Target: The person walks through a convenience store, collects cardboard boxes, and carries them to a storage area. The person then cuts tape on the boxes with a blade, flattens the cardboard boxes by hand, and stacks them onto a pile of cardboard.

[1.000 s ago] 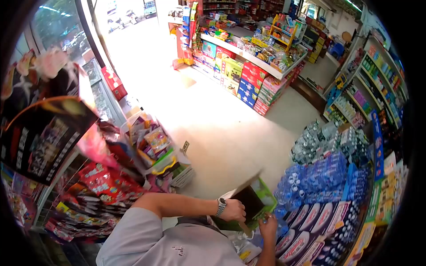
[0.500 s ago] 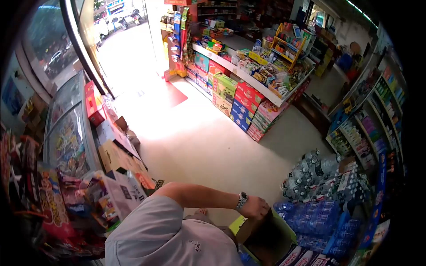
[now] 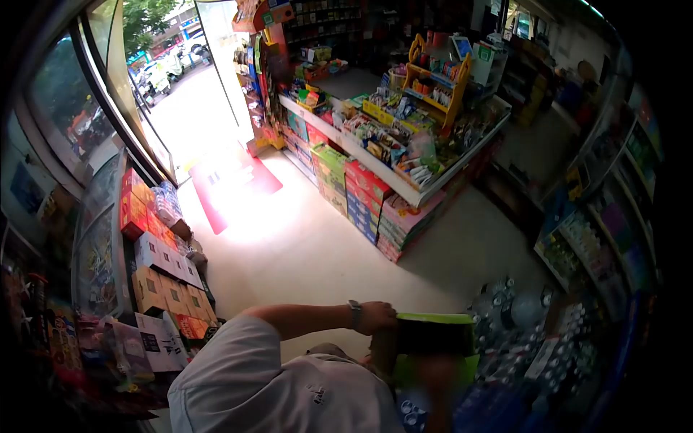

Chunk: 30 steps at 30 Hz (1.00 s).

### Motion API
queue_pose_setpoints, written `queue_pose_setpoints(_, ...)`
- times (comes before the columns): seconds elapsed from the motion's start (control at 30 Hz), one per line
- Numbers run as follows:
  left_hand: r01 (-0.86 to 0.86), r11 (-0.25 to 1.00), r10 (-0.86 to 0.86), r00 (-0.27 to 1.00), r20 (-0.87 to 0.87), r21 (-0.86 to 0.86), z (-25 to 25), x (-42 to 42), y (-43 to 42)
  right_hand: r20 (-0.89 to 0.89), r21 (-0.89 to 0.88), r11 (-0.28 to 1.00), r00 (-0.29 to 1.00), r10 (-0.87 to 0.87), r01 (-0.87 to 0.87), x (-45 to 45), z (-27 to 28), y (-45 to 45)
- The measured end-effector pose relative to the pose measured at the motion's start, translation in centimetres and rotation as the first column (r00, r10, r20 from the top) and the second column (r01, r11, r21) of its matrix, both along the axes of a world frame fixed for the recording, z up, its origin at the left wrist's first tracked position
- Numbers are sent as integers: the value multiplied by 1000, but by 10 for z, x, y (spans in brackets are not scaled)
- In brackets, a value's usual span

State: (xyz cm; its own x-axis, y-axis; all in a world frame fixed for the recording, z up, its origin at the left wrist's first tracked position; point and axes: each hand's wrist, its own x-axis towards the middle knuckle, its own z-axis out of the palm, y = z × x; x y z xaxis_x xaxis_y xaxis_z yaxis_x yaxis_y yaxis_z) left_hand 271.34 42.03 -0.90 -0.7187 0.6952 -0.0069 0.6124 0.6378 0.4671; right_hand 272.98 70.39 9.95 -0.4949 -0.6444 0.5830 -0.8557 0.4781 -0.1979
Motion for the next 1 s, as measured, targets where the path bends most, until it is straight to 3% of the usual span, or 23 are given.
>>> queue_pose_setpoints(0.07,-86,996,89,993,78,-38,18,-27,-11,-57,64,996,997,60,-56,-57,-11,2)
queue_pose_setpoints(0.13,-104,990,131,923,361,-93,32,-56,-25,-108,194,975,985,133,-111,-104,-2,3)
queue_pose_setpoints(0.17,-36,997,65,840,539,-65,34,-77,-32,-102,197,974,986,136,-114,-127,-14,5)
queue_pose_setpoints(0.2,34,999,-10,719,695,-21,31,-101,-40,-123,170,954,955,270,-248,-154,-39,3)
queue_pose_setpoints(0.23,30,996,-79,700,710,81,-21,-122,-57,-135,142,940,934,330,-311,-175,-70,-1)
queue_pose_setpoints(0.27,44,999,-28,692,721,-3,-21,-151,-54,-149,117,920,910,388,-373,-197,-102,-5)
queue_pose_setpoints(0.33,86,981,69,678,732,-172,-17,-211,-47,-35,24,947,946,322,-322,-243,-77,-24)
queue_pose_setpoints(0.4,329,899,-190,888,418,-289,-73,-280,-36,-9,95,934,938,346,-344,-301,-32,-35)
queue_pose_setpoints(0.43,531,740,-280,801,529,-412,-83,-319,-26,9,123,932,940,342,-340,-327,-21,-38)
queue_pose_setpoints(0.47,483,743,-89,757,647,-463,-77,-359,-12,30,134,957,966,255,-257,-355,-17,-36)
queue_pose_setpoints(0.5,434,721,124,687,716,-541,-64,-401,-2,71,120,948,955,287,-293,-385,-11,-36)
queue_pose_setpoints(0.53,486,688,71,695,716,-540,-64,-449,6,97,100,936,940,328,-338,-416,-7,-37)
queue_pose_setpoints(0.57,238,792,104,855,508,-563,-66,-490,13,104,98,955,957,269,-279,-441,-4,-37)
queue_pose_setpoints(0.63,16,869,137,953,270,-495,-50,-575,31,83,75,927,929,361,-367,-492,4,-38)
queue_pose_setpoints(0.73,135,911,-7,950,312,-389,-17,-691,76,54,52,928,929,365,-368,-567,16,-42)
queue_pose_setpoints(0.8,2,912,51,992,120,-411,21,-748,112,47,95,940,944,326,-329,-616,27,-39)
queue_pose_setpoints(0.83,34,911,12,994,108,-412,41,-761,123,30,143,932,943,332,-332,-628,27,-37)
queue_pose_setpoints(0.9,40,999,-38,912,408,2,61,-808,146,47,139,943,953,300,-303,-677,14,-32)
queue_pose_setpoints(0.93,65,998,-60,910,409,1,52,-829,154,63,113,940,946,318,-323,-700,5,-32)
queue_pose_setpoints(0.97,-287,925,-92,466,880,249,38,-848,162,77,85,934,937,341,-347,-724,-3,-31)
queue_pose_setpoints(1.0,-670,723,-341,-133,931,169,27,-867,169,78,80,940,942,326,-332,-748,-9,-29)
